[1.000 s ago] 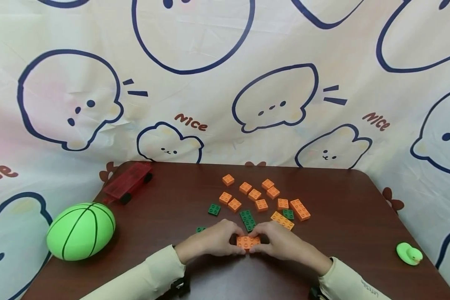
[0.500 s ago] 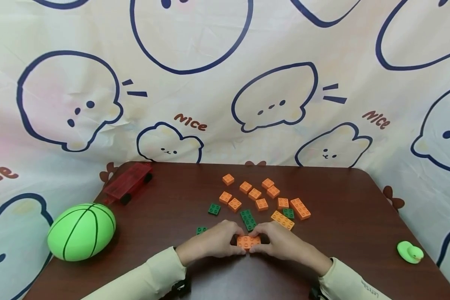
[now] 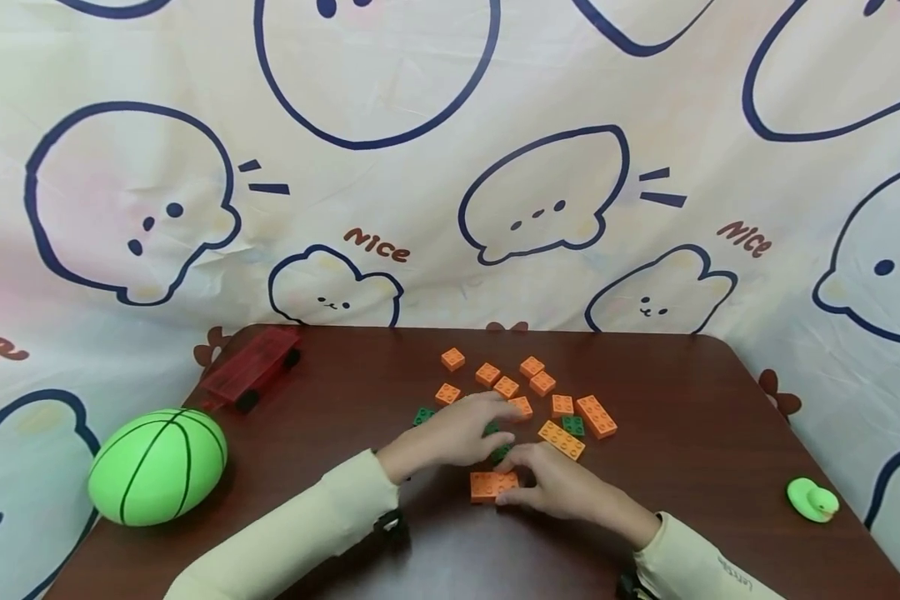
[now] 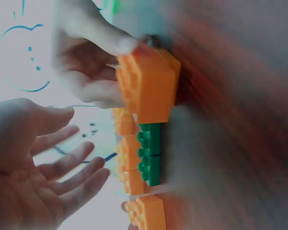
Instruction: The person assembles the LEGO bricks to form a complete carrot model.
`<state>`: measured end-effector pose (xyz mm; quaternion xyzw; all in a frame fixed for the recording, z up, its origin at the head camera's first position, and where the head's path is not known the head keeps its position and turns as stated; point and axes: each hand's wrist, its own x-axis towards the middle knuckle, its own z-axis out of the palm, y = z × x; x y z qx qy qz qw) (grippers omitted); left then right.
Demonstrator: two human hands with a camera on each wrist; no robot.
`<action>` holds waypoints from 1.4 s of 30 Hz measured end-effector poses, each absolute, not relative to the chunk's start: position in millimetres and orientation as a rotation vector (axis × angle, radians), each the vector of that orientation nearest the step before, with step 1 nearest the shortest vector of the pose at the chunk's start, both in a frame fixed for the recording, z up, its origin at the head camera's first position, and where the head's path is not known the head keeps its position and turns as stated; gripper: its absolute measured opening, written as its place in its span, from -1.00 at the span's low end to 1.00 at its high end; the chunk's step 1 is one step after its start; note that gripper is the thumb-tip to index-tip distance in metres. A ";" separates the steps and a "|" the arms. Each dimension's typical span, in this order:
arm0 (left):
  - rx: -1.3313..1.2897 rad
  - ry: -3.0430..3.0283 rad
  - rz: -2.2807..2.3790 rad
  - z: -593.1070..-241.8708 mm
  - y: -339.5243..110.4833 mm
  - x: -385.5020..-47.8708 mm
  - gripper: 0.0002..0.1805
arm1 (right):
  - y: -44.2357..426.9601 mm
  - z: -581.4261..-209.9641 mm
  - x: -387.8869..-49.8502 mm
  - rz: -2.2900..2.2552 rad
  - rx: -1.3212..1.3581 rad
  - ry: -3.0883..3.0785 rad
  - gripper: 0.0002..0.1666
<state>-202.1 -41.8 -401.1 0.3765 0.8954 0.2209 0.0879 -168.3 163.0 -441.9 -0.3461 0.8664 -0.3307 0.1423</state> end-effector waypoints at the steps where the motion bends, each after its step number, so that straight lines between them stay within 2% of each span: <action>1: 1.169 2.652 0.610 -401.3 -36.5 -207.5 -0.57 | 162.9 -441.3 -168.6 -0.952 -0.999 2.498 -0.66; 8: 1.445 2.399 0.452 -409.6 -6.8 -245.0 -0.53 | 162.8 -434.0 -168.9 -0.896 -1.046 2.549 -0.67; 19: 1.332 2.566 0.294 -409.8 -6.8 -254.7 -0.61 | 162.8 -430.2 -169.1 -0.861 -1.003 2.554 -0.62; 30: 1.295 2.804 0.207 -411.0 -16.3 -257.5 -0.85 | 163.1 -432.6 -168.4 -0.938 -1.002 2.523 -0.65; 35: 1.297 2.795 0.226 -415.9 -15.2 -256.1 -0.75 | 163.5 -438.3 -164.0 -1.016 -0.961 2.446 -0.64; 39: 1.286 2.754 0.303 -413.5 -16.3 -256.2 -0.56 | 164.2 -439.3 -162.1 -1.074 -0.929 2.396 -0.62; 42: 1.234 2.724 0.434 -406.7 -21.1 -256.5 -0.52 | 163.9 -438.1 -162.9 -1.083 -0.921 2.388 -0.63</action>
